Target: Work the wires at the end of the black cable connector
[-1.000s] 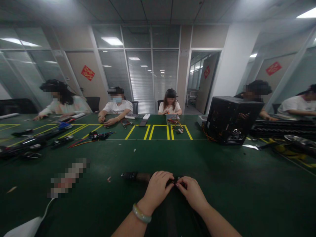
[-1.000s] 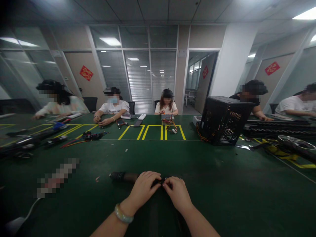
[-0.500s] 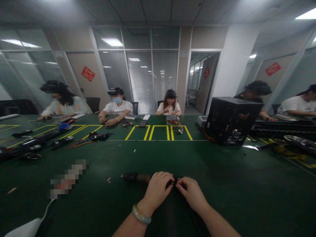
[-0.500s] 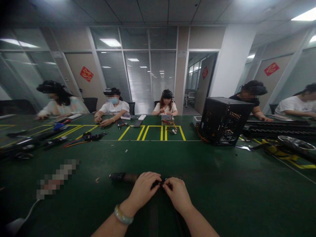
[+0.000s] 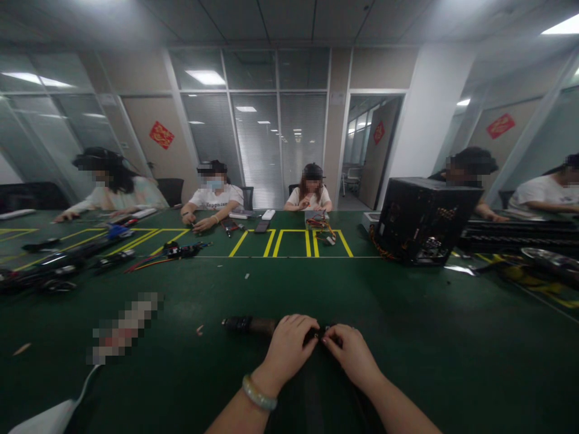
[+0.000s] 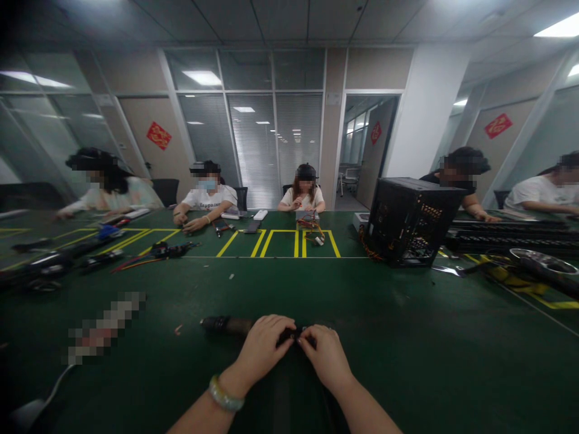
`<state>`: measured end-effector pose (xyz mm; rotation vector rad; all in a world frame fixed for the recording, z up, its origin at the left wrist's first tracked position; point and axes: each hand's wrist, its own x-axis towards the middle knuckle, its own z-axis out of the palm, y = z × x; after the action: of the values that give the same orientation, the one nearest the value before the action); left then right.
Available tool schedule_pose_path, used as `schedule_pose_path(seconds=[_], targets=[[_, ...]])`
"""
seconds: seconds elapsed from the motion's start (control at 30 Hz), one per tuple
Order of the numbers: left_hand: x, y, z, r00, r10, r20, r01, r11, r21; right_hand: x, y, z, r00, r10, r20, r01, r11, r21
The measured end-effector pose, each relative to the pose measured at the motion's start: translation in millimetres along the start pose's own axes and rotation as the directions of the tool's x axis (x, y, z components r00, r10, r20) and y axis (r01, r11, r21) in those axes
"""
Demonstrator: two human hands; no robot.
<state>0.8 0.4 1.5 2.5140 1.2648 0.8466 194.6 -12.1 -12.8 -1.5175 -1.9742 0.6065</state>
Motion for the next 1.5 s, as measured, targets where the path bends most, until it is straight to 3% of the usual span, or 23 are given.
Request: schedule_pose_path(seconds=[1.5], targets=[[-0.3, 0.0, 0.3, 1.000, 0.008, 0.015, -0.008, 1.000, 0.010, -2.4, -4.2, -4.2, 1.000, 0.016, 0.001, -0.016, 1.000, 0.012]])
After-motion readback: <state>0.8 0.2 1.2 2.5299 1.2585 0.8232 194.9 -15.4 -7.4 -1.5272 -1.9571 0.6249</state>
